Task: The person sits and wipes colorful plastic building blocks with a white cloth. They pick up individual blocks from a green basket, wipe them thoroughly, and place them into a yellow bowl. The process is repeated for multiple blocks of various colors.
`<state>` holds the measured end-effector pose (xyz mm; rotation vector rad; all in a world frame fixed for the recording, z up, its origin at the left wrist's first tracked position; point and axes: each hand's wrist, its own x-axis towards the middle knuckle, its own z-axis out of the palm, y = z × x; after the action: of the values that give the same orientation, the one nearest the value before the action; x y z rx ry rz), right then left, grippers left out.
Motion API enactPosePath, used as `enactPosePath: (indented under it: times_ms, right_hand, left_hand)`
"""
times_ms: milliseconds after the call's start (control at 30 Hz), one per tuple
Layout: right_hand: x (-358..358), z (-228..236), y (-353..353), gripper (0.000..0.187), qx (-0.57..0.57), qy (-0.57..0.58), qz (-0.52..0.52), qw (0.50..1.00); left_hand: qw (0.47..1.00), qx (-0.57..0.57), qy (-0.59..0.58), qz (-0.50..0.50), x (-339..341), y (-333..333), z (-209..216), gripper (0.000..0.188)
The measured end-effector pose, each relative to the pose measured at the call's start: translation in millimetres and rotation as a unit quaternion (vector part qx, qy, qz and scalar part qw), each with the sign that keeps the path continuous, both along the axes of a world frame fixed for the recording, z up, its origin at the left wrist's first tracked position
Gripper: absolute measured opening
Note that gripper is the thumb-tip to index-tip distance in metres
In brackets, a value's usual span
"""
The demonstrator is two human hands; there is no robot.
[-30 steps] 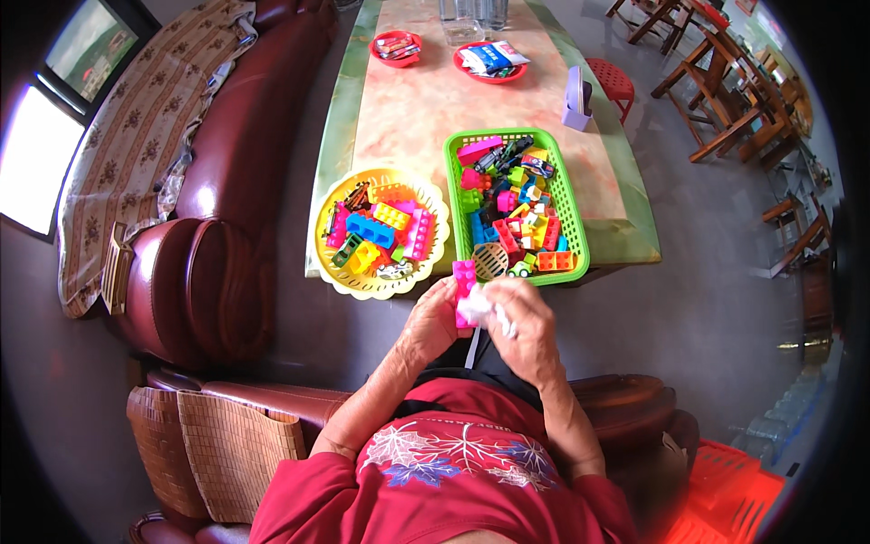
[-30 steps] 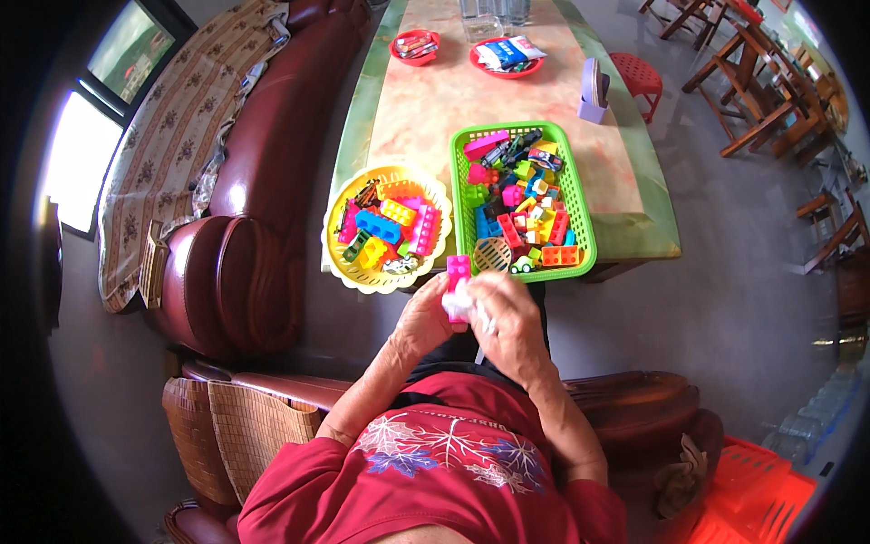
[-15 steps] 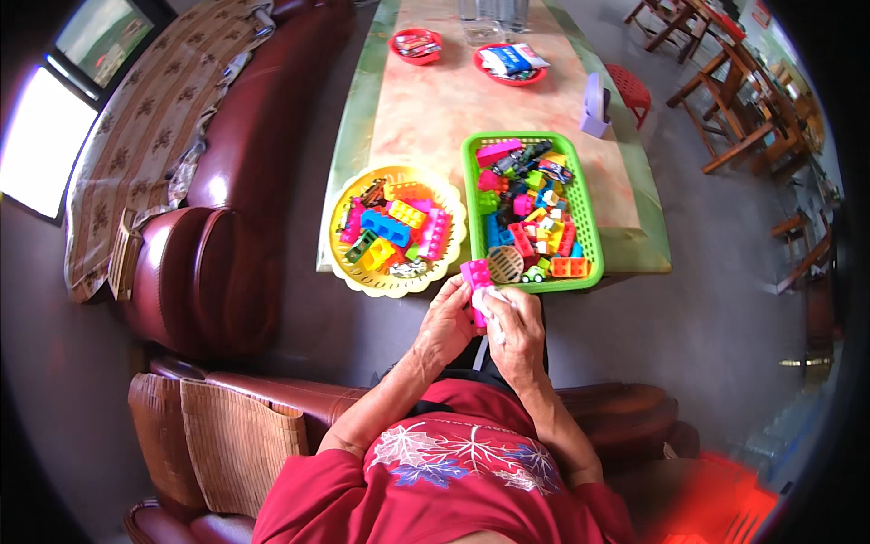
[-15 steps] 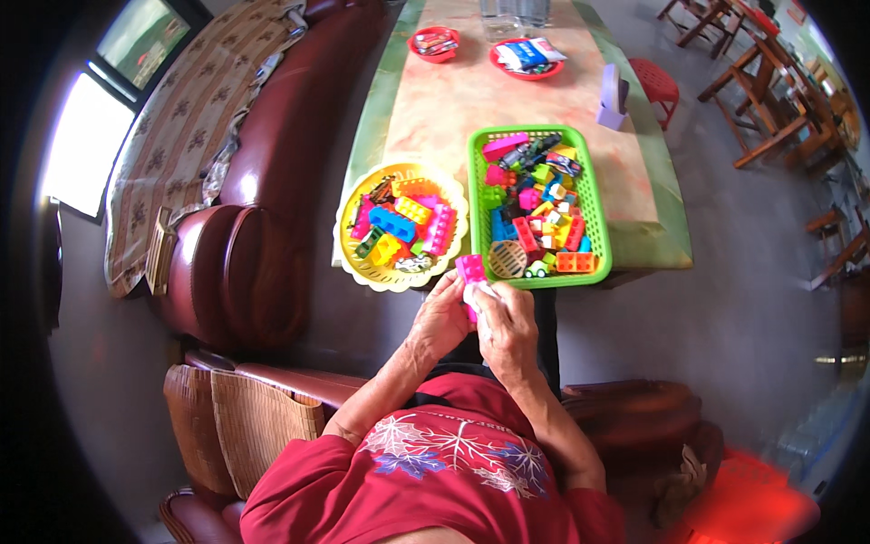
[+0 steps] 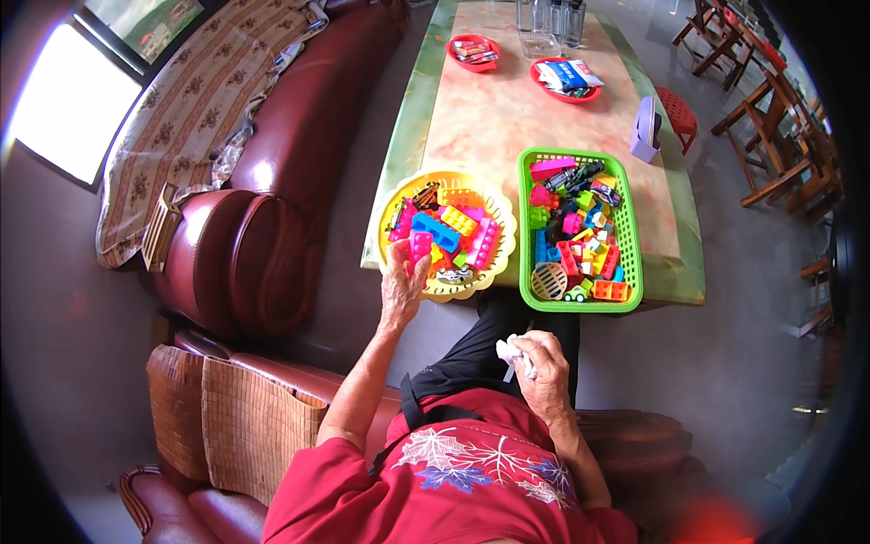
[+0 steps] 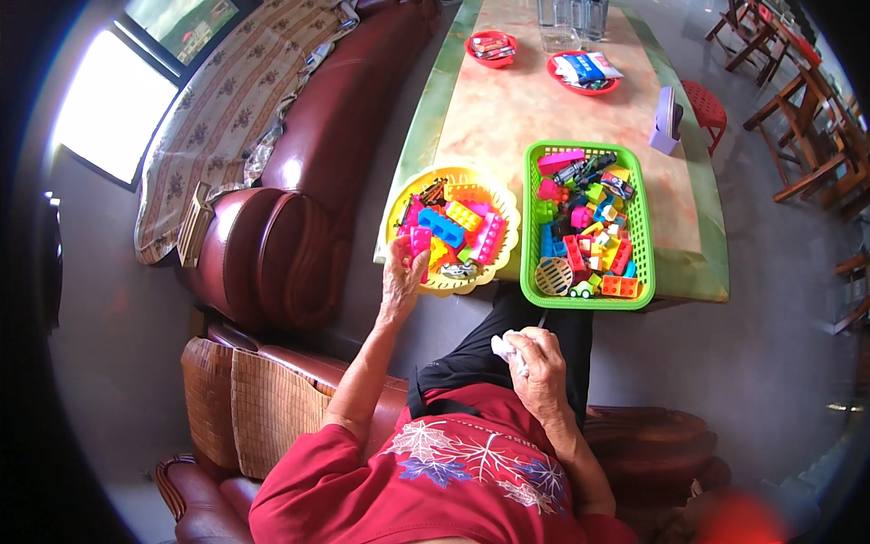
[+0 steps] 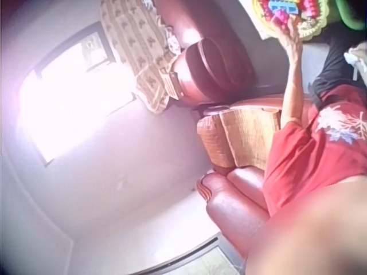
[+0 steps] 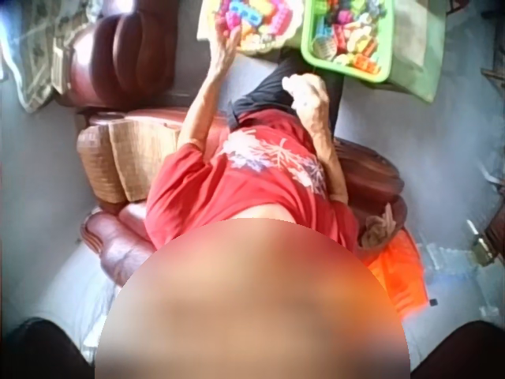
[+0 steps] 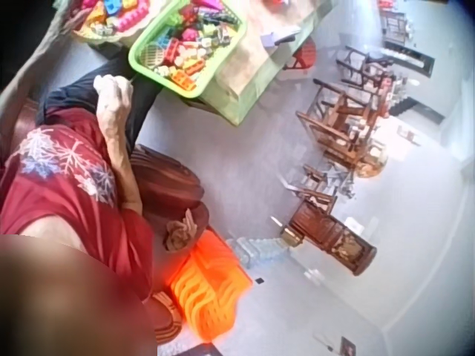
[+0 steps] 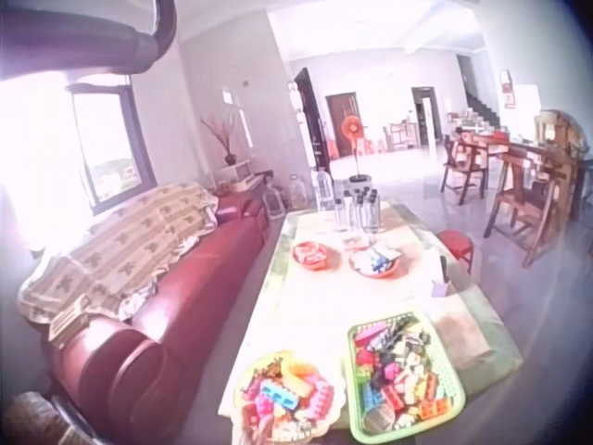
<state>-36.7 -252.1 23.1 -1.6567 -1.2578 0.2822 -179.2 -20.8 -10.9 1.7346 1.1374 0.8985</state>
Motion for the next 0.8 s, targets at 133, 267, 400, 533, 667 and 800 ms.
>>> enactPosePath:
  times_ms: [133, 267, 400, 533, 667, 800]
  right_hand:
    - [0.6, -5.3, -4.3, 0.037, -0.004, 0.017, 0.000, 1.000]
    - [2.7, -6.4, -8.1, 0.035, -0.008, 0.035, -0.003, 0.999]
    - [5.3, -10.3, -13.1, 0.033, -0.016, 0.070, -0.029, 0.997]
    - [10.3, -13.8, -15.6, 0.029, 0.001, 0.092, -0.041, 0.995]
    - [15.1, -16.3, -18.1, 0.024, 0.004, 0.084, -0.059, 0.995]
    - [21.9, -15.9, -24.9, 0.023, 0.003, 0.068, -0.082, 0.994]
  left_hand:
    - [0.983, 0.051, 0.175, -0.018, -2.1, 8.6, 10.1, 0.043]
    - [0.981, 0.100, 0.168, -0.007, -6.6, 26.7, -5.0, 0.041]
    - [0.963, 0.142, 0.231, -0.007, 3.9, 30.8, 7.5, 0.035]
    - [0.943, 0.137, 0.296, -0.071, 5.5, 40.6, 3.0, 0.031]
    - [0.931, 0.194, 0.308, -0.009, 8.5, 32.3, 0.1, 0.021]
    - [0.907, 0.272, 0.320, 0.024, 12.1, 34.5, -5.8, 0.024]
